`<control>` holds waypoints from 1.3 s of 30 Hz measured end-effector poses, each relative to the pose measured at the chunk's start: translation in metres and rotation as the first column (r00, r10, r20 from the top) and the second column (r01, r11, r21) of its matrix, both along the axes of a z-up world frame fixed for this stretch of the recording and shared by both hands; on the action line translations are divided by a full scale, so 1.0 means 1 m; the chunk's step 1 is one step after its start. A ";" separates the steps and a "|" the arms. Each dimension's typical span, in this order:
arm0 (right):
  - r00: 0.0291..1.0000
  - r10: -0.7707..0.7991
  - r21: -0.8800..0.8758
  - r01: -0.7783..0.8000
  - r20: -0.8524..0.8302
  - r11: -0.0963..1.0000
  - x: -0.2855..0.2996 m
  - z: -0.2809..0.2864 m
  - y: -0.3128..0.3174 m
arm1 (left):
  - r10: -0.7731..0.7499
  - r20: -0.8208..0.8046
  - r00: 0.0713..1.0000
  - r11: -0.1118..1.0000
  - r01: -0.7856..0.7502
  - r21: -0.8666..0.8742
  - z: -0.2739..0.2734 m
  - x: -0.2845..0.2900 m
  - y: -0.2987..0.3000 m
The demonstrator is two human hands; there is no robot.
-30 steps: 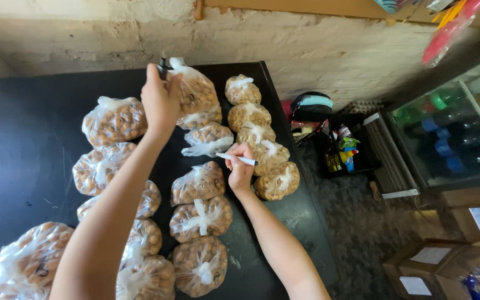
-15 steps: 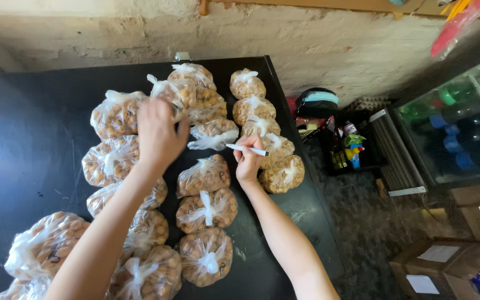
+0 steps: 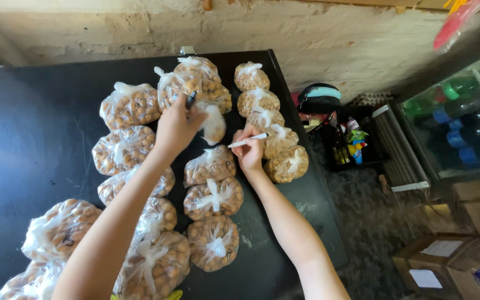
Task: The person labels small bags of nuts using a marker, sorts them into groups on a black surface, and places some items onto wooden shelves near a computer monitor.
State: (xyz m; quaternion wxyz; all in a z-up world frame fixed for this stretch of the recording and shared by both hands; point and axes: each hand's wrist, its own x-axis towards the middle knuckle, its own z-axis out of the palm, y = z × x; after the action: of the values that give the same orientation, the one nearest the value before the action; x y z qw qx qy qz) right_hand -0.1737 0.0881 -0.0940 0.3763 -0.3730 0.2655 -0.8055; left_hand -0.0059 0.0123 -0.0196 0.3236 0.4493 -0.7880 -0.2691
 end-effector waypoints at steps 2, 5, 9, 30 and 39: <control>0.997 0.046 0.015 -0.045 -0.061 0.999 0.006 0.004 0.002 | 0.160 0.172 0.972 0.936 -0.094 -0.339 -0.020 0.008 -0.009; 0.996 0.051 0.020 -0.049 -0.074 0.999 0.001 0.001 0.003 | 0.032 0.117 0.993 0.813 0.042 -0.580 -0.009 0.014 0.021; 0.995 0.026 0.008 -0.025 -0.097 1.000 -0.013 0.027 0.006 | -0.326 -0.045 0.944 0.845 0.270 -0.461 -0.010 0.007 0.069; 0.877 -0.042 0.033 0.066 -0.479 0.997 -0.014 0.004 0.069 | -0.354 0.098 0.930 0.926 0.363 -0.101 -0.040 0.014 0.072; 0.703 -0.105 -0.060 0.089 -0.704 0.994 -0.001 0.009 0.064 | -0.418 0.034 0.908 0.908 0.418 -0.009 -0.033 0.017 0.068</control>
State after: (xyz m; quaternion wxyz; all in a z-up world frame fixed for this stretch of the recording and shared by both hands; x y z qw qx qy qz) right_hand -0.1751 0.1525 -0.0851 0.1995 -0.6419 0.3997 -0.6231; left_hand 0.0108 0.0803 -0.0522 0.2497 0.2718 -0.8730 -0.3188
